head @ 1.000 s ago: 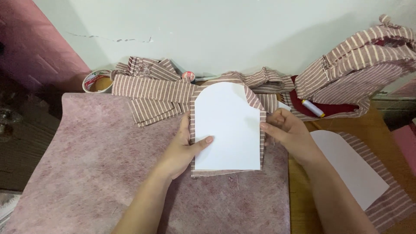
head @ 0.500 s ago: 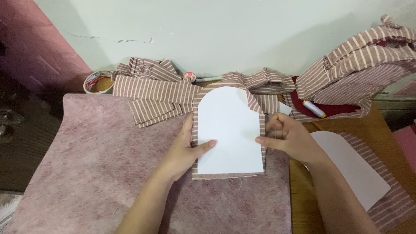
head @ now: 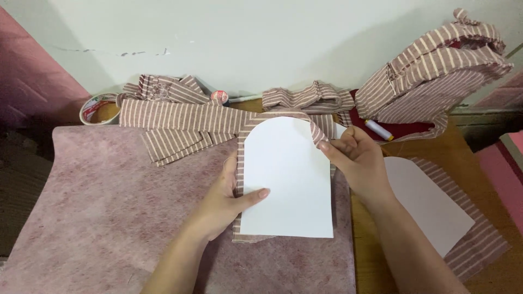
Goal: Hand-sewing a striped fabric border onto a white template to create a component for a bag or pouch.
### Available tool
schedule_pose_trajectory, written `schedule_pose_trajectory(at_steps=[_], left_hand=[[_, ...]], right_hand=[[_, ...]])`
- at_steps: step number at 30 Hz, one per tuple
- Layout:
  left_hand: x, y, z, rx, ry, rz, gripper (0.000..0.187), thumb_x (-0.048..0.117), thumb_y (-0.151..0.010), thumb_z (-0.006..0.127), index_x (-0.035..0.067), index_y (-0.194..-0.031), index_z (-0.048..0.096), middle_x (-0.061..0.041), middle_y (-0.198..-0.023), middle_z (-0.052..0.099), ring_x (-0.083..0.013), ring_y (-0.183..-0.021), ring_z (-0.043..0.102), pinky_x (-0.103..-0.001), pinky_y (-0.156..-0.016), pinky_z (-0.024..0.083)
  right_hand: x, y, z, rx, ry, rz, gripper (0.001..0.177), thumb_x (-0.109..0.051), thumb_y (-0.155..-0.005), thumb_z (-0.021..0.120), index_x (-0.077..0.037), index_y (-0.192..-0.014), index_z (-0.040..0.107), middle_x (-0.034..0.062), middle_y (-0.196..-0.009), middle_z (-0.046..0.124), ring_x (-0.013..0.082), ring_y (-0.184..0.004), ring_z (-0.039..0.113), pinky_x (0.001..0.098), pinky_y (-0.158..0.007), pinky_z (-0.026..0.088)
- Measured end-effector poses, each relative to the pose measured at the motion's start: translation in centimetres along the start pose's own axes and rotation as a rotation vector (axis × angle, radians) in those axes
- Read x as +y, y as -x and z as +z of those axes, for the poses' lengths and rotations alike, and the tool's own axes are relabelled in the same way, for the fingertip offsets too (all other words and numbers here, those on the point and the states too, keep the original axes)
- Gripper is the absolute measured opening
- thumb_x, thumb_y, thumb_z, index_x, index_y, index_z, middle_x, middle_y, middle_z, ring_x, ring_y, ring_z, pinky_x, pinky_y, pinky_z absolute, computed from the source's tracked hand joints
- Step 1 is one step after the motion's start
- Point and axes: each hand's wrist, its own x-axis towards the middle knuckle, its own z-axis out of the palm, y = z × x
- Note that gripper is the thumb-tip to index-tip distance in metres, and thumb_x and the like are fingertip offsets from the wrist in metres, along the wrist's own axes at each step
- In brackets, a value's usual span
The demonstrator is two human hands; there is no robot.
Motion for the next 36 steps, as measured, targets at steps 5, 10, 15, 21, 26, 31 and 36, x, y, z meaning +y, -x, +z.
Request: schedule_pose_trajectory(at_steps=[5, 10, 15, 21, 26, 31, 36], left_hand=[[1.6, 1.1, 0.9, -0.062, -0.135, 0.027, 0.115, 0.005, -0.084, 0.085, -0.007, -0.169, 0.009, -0.038, -0.159, 0.042, -0.0546, -0.149, 0.045, -0.058, -0.112, 0.054], [1.1, 1.7, -0.8, -0.189, -0.013, 0.078, 0.124, 0.0, -0.08, 0.088, -0.003, -0.17, 0.004, -0.036, -0.16, 0.035, -0.0476, -0.147, 0.041, -0.056, -0.109, 0.055], [2.4, 1.9, -1.5, -0.25, 0.149, 0.068, 0.131, -0.006, -0.077, 0.088, -0.002, -0.17, -0.004, -0.034, -0.155, 0.039, -0.042, -0.133, 0.055, -0.049, -0.091, 0.066], [4.4, 1.9, -1.4, -0.138, -0.305, -0.185, 0.117, 0.008, -0.08, 0.084, 0.019, -0.173, 0.013, -0.03, -0.136, 0.069, -0.0352, -0.107, 0.074, -0.03, -0.062, 0.066], [7.2, 2.7, -0.5, -0.021, -0.535, -0.392, 0.12, 0.004, -0.083, 0.085, 0.029, -0.176, 0.012, -0.044, -0.159, 0.038, -0.0574, -0.146, 0.049, -0.053, -0.082, 0.07], [6.7, 7.1, -1.0, -0.012, -0.665, -0.193, 0.109, 0.005, -0.08, 0.081, 0.017, -0.172, 0.023, -0.036, -0.172, 0.025, -0.0607, -0.146, 0.044, -0.071, -0.114, 0.046], [7.0, 11.6, -0.1, 0.106, -0.546, -0.418, 0.104, 0.011, -0.086, 0.086, 0.039, -0.169, 0.029, 0.0, -0.169, 0.059, -0.0187, -0.159, 0.051, -0.051, -0.13, 0.035]], right_hand=[[1.2, -0.1, 0.0, 0.023, 0.014, 0.0, 0.052, -0.012, -0.1, 0.085, -0.019, -0.086, 0.036, -0.0061, -0.073, 0.045, 0.0046, -0.07, 0.044, 0.0191, -0.063, 0.039], [0.7, 0.2, 0.3, 0.016, 0.035, -0.005, 0.052, -0.012, -0.099, 0.085, -0.018, -0.085, 0.035, -0.0059, -0.073, 0.049, 0.0047, -0.07, 0.046, 0.0191, -0.064, 0.04], [0.6, 0.5, 0.8, 0.017, 0.029, -0.008, 0.051, -0.013, -0.101, 0.084, -0.019, -0.086, 0.035, -0.0066, -0.074, 0.05, 0.0028, -0.073, 0.045, 0.0182, -0.066, 0.04], [2.6, 0.2, 1.2, 0.016, 0.287, -0.051, 0.052, -0.019, -0.098, 0.088, -0.016, -0.086, 0.037, 0.0002, -0.083, 0.064, 0.0102, -0.083, 0.06, 0.0229, -0.07, 0.047], [3.1, 0.1, 2.2, -0.023, 0.597, -0.008, 0.047, -0.03, -0.097, 0.085, -0.014, -0.085, 0.042, 0.0077, -0.094, 0.082, 0.0181, -0.084, 0.069, 0.0318, -0.07, 0.052], [0.2, 1.7, 3.0, -0.063, 0.57, 0.0, 0.051, -0.035, -0.095, 0.086, -0.015, -0.084, 0.041, 0.0099, -0.096, 0.083, 0.0171, -0.089, 0.071, 0.0298, -0.068, 0.054], [-2.0, 3.9, 4.8, -0.094, 0.591, 0.177, 0.05, -0.04, -0.091, 0.085, -0.018, -0.083, 0.04, -0.0021, -0.102, 0.079, 0.0066, -0.098, 0.07, 0.0285, -0.085, 0.05]])
